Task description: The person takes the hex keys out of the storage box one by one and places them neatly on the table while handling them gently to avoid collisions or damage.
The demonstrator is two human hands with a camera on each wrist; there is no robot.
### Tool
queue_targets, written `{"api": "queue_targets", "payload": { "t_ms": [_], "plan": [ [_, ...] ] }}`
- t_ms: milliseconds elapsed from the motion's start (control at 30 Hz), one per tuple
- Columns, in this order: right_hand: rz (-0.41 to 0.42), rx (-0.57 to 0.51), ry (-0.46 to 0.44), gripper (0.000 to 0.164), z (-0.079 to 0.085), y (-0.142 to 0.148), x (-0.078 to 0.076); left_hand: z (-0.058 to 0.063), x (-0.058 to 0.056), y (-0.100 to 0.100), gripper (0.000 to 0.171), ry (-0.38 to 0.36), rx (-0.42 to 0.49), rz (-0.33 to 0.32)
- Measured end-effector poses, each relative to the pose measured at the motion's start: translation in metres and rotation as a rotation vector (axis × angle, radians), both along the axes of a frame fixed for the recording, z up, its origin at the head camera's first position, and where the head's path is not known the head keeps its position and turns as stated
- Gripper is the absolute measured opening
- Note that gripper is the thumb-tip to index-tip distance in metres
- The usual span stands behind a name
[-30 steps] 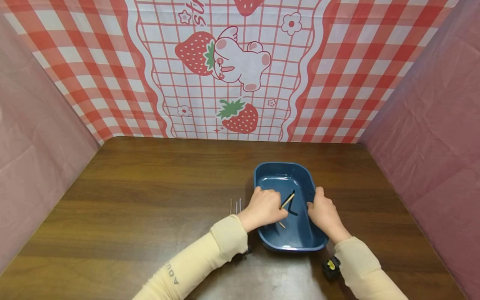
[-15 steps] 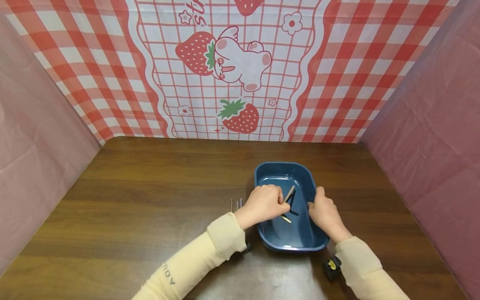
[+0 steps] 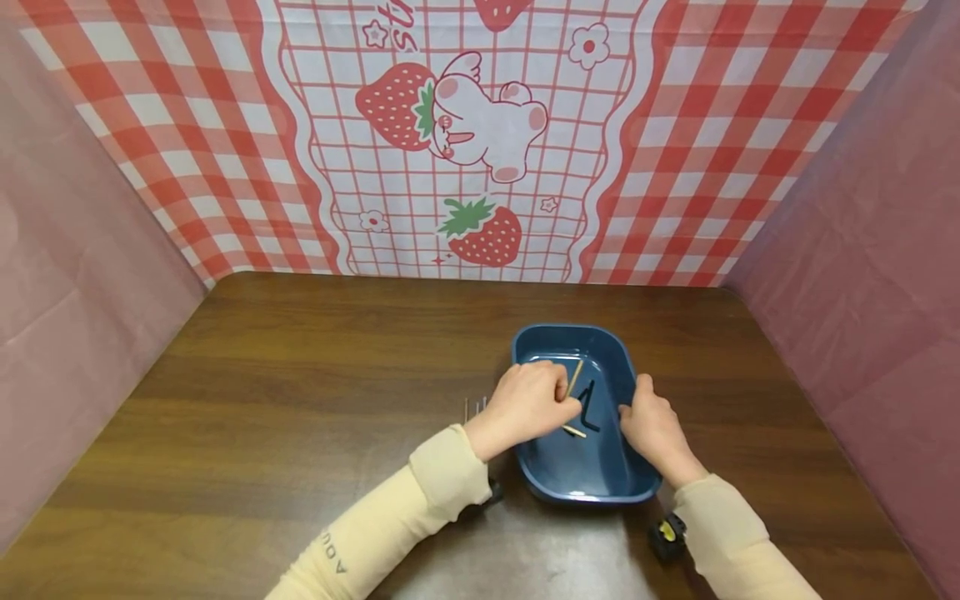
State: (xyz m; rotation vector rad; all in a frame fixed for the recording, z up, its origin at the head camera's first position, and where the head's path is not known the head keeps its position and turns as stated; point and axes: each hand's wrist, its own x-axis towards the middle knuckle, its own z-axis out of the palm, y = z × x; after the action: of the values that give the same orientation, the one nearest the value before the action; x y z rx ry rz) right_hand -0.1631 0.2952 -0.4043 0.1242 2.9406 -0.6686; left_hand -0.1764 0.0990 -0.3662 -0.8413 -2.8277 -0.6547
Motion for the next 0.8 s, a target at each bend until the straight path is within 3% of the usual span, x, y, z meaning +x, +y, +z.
{"api": "queue_targets", "payload": {
  "t_ms": [300, 800],
  "plan": [
    [-0.023, -0.001, -0.022, 0.051, 0.0, -0.001, -0.001, 0.007, 0.002, -0.012, 0.023, -0.067, 0.101, 0.021],
    [-0.01, -0.024, -0.058, 0.054, 0.002, 0.0, -0.001, -0.003, 0.007, -0.037, 0.018, -0.159, 0.335, 0.141]
  ]
}}
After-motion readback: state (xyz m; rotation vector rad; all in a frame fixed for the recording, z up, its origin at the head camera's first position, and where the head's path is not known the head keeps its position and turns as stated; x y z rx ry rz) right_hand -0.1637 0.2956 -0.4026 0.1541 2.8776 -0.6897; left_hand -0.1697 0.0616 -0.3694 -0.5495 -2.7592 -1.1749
